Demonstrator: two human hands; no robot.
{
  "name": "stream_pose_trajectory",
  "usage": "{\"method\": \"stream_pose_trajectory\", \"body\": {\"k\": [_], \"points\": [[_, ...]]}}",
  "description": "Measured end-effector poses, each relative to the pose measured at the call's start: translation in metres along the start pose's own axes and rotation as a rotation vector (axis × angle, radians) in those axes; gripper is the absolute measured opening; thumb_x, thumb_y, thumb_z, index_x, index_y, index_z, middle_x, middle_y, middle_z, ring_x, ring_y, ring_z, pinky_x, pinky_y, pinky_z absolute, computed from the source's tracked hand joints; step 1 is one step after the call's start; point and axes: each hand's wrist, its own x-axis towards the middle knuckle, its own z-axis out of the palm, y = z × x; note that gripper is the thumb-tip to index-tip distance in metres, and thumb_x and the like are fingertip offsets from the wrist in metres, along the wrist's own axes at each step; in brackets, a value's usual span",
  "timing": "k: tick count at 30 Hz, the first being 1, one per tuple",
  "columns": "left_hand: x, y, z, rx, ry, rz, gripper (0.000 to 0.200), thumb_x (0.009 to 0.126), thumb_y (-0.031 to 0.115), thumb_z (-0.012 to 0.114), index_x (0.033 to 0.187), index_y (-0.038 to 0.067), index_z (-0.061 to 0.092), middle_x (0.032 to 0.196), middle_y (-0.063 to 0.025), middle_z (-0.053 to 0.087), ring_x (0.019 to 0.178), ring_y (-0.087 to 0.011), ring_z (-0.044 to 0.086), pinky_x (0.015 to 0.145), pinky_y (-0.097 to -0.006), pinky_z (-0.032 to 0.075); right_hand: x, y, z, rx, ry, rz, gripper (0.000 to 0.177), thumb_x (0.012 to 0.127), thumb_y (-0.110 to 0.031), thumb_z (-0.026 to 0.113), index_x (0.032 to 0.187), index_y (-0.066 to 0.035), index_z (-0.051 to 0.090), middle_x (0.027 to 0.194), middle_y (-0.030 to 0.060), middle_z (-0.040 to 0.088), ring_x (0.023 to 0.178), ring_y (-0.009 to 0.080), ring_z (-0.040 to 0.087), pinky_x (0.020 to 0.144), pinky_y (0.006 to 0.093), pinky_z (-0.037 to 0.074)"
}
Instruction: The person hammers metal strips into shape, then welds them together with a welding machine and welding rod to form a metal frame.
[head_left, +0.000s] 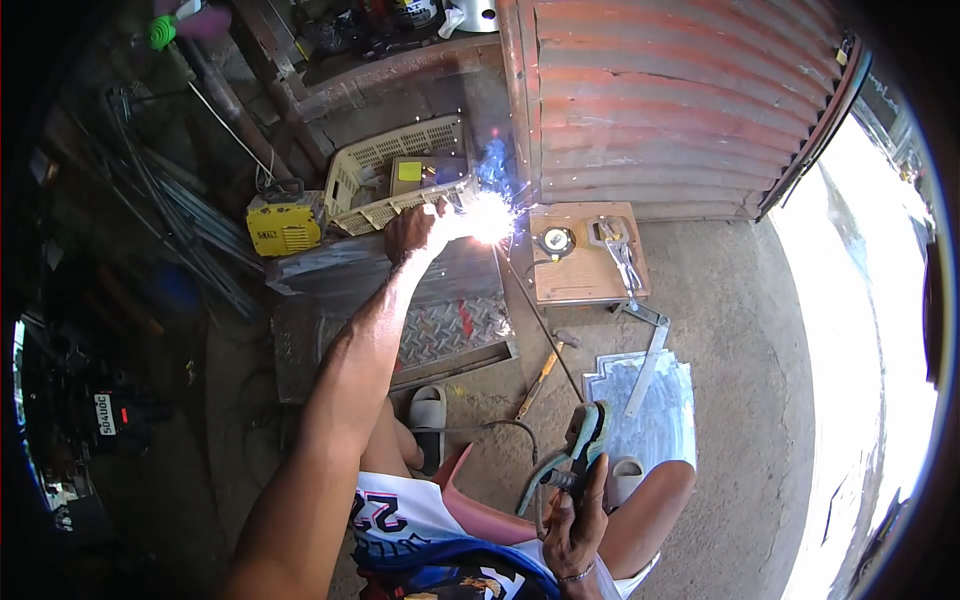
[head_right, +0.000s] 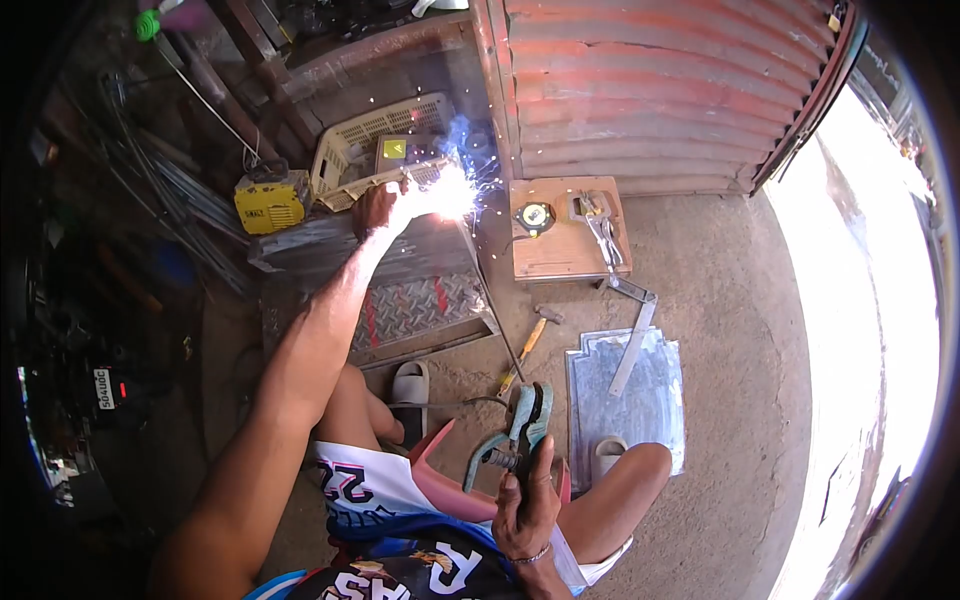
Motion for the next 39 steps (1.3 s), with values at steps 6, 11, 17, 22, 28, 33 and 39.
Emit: {"method": "stream_pose_trajectory", "body": {"k": [6, 11, 17, 22, 28, 33, 39], "points": [[0.002, -0.010, 0.015, -0.027, 0.171, 0.146, 0.059, 0.098, 0.052, 0.040, 0.085, 0.005, 0.074, 0.090, -0.0212, 0.072, 0.084, -0.0421, 0.070, 0.075, -0.0535, 0.053, -0.002, 0.007, 0.001, -0.010, -0.003, -0.026, 0.064, 0.106, -0.017, 0.044, 0.160, -0.003, 0.012, 0.081, 0.0017, 0.057, 0.058, 0.0064, 0.048, 0.050, 0.0225, 0.041], [0.022, -0.021, 0.040, -0.044, 0.187, 0.115, 0.059, 0.098, 0.051, 0.041, 0.081, 0.005, 0.074, 0.085, -0.0200, 0.072, 0.081, -0.0421, 0.069, 0.072, -0.0539, 0.052, -0.005, 0.000, 0.005, 0.130, 0.139, -0.063, 0.066, 0.104, -0.016, 0.043, 0.158, 0.003, 0.010, 0.072, -0.0007, 0.053, 0.058, 0.0054, 0.046, 0.053, 0.0209, 0.037], [0.017, -0.014, 0.031, -0.003, 0.172, 0.099, 0.057, 0.098, 0.051, 0.042, 0.086, 0.006, 0.074, 0.087, -0.0206, 0.072, 0.083, -0.0428, 0.069, 0.074, -0.0546, 0.052, -0.013, 0.006, 0.001, 0.076, 0.083, 0.026, 0.062, 0.101, -0.012, 0.048, 0.153, 0.009, 0.023, 0.116, 0.0205, 0.065, 0.090, 0.0210, 0.063, 0.081, 0.0298, 0.051], [0.009, -0.008, 0.023, 0.018, 0.170, 0.078, 0.056, 0.098, 0.050, 0.042, 0.084, 0.006, 0.075, 0.088, -0.0206, 0.072, 0.084, -0.0429, 0.069, 0.074, -0.0545, 0.053, -0.008, 0.014, 0.006, -0.036, 0.069, -0.094, 0.065, 0.103, -0.012, 0.042, 0.158, 0.002, 0.011, 0.068, 0.0001, 0.051, 0.055, 0.0055, 0.044, 0.050, 0.0216, 0.037], [0.010, -0.008, 0.023, 0.001, 0.188, 0.067, 0.059, 0.097, 0.054, 0.042, 0.086, 0.006, 0.075, 0.088, -0.0206, 0.072, 0.083, -0.0439, 0.068, 0.074, -0.0551, 0.052, -0.011, 0.009, 0.008, 0.103, 0.054, 0.067, 0.062, 0.099, -0.006, 0.049, 0.155, 0.005, 0.024, 0.117, 0.0245, 0.065, 0.096, 0.0269, 0.067, 0.083, 0.0323, 0.052], [0.010, -0.008, 0.022, -0.002, 0.148, 0.055, 0.060, 0.097, 0.054, 0.042, 0.086, 0.006, 0.075, 0.084, -0.0209, 0.071, 0.083, -0.0435, 0.068, 0.073, -0.0546, 0.051, -0.009, 0.008, 0.008, 0.075, 0.044, 0.062, 0.062, 0.099, -0.005, 0.048, 0.155, 0.005, 0.023, 0.112, 0.0251, 0.066, 0.088, 0.0266, 0.067, 0.077, 0.0321, 0.053], [0.012, -0.010, 0.022, -0.025, 0.135, 0.065, 0.060, 0.097, 0.054, 0.041, 0.087, 0.005, 0.075, 0.085, -0.0219, 0.071, 0.083, -0.0446, 0.068, 0.073, -0.0550, 0.051, -0.008, 0.008, 0.008, 0.085, 0.025, 0.065, 0.062, 0.099, -0.005, 0.049, 0.155, 0.005, 0.025, 0.103, 0.0227, 0.067, 0.072, 0.0225, 0.063, 0.064, 0.0318, 0.051]]}}
